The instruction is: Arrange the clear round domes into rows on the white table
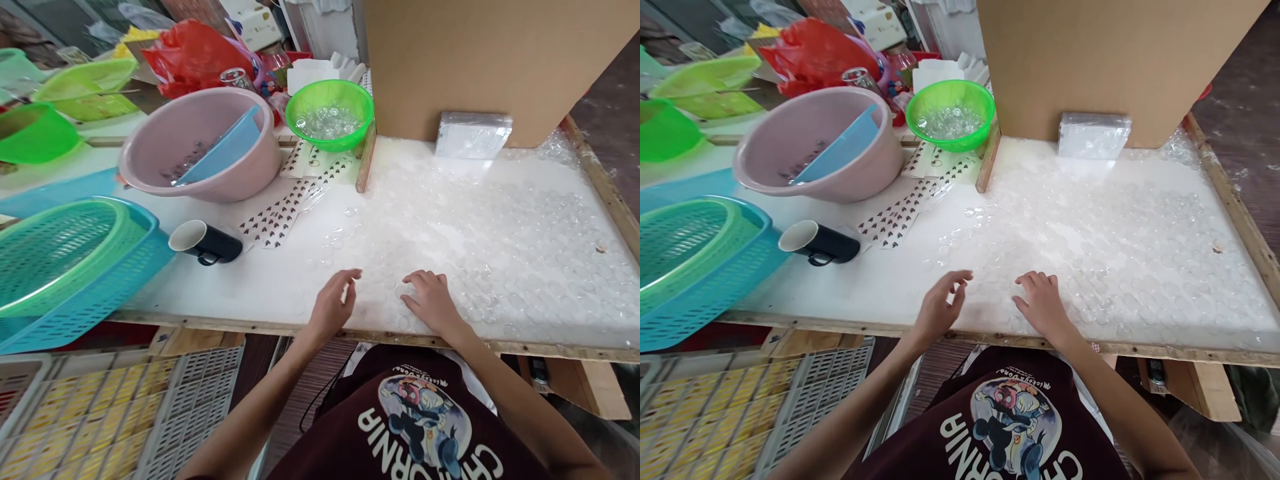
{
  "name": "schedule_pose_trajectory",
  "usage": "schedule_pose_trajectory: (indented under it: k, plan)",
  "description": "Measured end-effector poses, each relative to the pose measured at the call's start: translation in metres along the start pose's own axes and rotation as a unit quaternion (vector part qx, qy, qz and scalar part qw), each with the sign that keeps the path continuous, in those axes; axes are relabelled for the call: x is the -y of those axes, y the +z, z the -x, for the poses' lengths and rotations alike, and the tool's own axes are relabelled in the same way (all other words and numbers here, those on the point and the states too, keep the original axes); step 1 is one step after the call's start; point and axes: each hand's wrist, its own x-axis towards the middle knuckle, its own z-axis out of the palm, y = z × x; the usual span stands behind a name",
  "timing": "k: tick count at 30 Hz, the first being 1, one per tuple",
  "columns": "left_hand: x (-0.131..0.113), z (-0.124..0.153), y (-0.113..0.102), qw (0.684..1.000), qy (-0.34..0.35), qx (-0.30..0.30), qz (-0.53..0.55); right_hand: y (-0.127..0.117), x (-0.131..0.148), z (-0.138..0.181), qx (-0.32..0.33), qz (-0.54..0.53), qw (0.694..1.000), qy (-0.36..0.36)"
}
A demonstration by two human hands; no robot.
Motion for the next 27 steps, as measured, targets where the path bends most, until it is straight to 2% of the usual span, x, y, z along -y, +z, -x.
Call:
schedule_pose_trajectory:
  k: [3, 6, 18, 27]
  plan:
    - [-0.006, 0.005, 0.012, 0.993, 0.082, 0.088, -0.01, 0.009, 0.007, -0.001, 0.035, 0.018, 0.999, -0.027]
    - [-0.011, 0.01, 0.022, 0.988, 0.094, 0.119, -0.024, 0.015, 0.009, -0.001, 0.05, 0.028, 0.998, -0.038]
    - [-0.022, -0.006, 0.048, 0.979, 0.082, 0.166, -0.084, 0.012, 0.006, 0.0, 0.052, 0.032, 0.998, -0.016]
    - [-0.019, 0.001, 0.039, 0.975, 0.08, 0.168, -0.12, 0.016, 0.01, -0.002, 0.05, 0.024, 0.998, -0.041]
